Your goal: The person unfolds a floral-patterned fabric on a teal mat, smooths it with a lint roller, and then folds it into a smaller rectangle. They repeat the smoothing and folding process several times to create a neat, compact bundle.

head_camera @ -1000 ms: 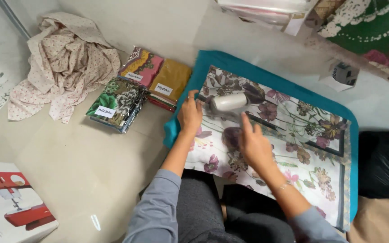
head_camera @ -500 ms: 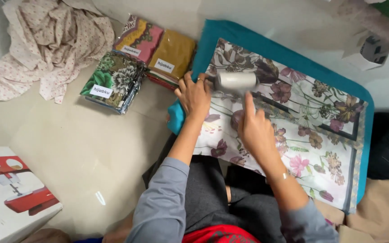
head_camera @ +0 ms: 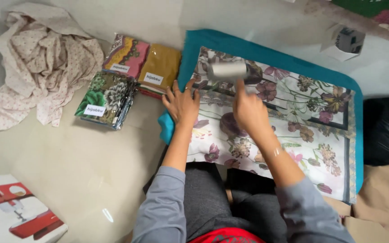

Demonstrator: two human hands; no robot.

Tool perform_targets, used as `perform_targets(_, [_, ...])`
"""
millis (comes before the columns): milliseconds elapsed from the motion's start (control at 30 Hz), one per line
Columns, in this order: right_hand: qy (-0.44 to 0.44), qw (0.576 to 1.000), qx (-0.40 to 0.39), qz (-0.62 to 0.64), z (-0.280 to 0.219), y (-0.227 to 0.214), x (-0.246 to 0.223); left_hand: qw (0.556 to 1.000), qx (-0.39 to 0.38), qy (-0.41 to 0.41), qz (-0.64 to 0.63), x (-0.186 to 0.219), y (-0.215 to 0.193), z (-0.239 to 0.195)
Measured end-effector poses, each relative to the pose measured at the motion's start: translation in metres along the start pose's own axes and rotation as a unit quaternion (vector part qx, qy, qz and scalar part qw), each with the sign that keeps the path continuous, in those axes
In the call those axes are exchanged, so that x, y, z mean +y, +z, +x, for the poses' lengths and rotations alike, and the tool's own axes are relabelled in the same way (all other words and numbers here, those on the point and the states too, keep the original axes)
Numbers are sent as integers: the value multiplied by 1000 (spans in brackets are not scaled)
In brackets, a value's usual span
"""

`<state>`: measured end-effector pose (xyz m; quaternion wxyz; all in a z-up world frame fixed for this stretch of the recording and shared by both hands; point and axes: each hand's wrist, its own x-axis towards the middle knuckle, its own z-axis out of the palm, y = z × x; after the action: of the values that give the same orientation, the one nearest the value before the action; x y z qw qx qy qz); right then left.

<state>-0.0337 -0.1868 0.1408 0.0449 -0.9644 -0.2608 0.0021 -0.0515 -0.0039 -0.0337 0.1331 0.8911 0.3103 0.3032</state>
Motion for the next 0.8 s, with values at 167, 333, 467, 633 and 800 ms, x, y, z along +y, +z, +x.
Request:
perform_targets(167, [75,993,-84,-28,-70,-18,12,1000,-10,-1,-4,-1,6,-1])
perform_targets(333, [88,994,51,-32,19,9,86,1000,2,-2,0,-22,35,-2])
perform_targets(467, [121,992,24,0,2,-10,94,1000,13,7,11,-22,27,3])
perform_targets(633, [178,981,-71,-4,-125,-41,72,999,-38,0,14,-8,-8,6])
perform_targets(800, [222,974,-22,-46,-82,7,180,997,-80,-11,-7,-6,-20,7])
